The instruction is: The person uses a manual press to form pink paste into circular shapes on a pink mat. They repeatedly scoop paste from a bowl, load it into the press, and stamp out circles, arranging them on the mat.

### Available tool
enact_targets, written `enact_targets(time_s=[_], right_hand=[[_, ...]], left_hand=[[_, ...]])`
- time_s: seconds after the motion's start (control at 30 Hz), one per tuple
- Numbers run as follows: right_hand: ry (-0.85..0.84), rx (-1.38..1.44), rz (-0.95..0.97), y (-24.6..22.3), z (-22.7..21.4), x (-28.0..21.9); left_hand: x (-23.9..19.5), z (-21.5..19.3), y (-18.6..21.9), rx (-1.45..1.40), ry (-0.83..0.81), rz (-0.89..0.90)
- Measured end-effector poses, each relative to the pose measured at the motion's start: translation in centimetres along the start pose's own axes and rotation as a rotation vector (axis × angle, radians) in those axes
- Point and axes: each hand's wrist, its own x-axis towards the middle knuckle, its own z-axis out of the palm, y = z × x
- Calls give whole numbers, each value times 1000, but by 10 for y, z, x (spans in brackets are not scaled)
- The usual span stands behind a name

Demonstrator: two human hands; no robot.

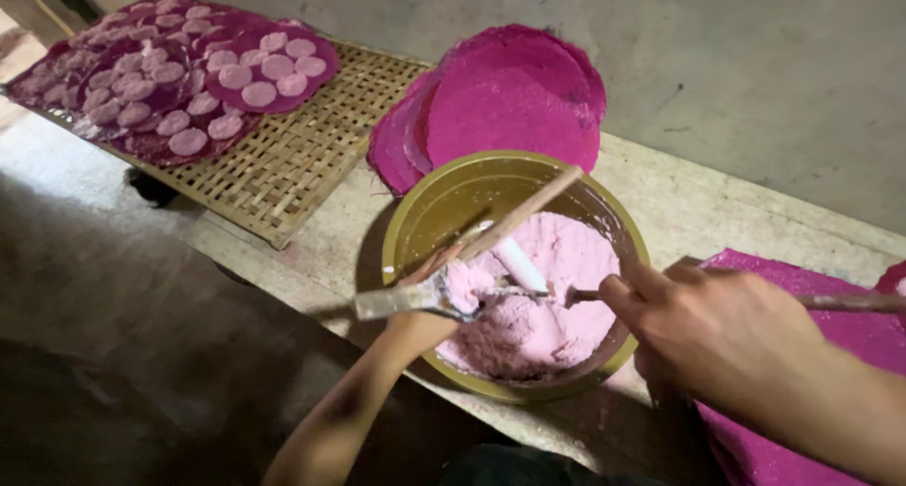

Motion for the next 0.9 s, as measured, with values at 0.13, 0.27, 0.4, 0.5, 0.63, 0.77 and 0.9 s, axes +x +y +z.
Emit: enact_targets(time_s=[0.13,0.27,0.4,0.5,0.63,0.77,0.9], right_hand=[[7,-3,-84,-29,-11,45],[394,-126,-222,-54,18,59],[414,61,52,-13,30,-2],[507,295,226,-9,21,1],[866,790,-13,-62,42,79],[758,761,141,-83,92,78],[612,996,106,-55,110,43]], left_hand=[[-4,17,13,48,-244,-195],[-5,22,20,92,-117,-182],[-4,-2,0,-94,-82,-384],[2,1,-4,-258,307,-98],[0,41,6,-115,296,-146],[-6,51,-11,-631,221,-503],[-3,37,-37,-809,205,-652]])
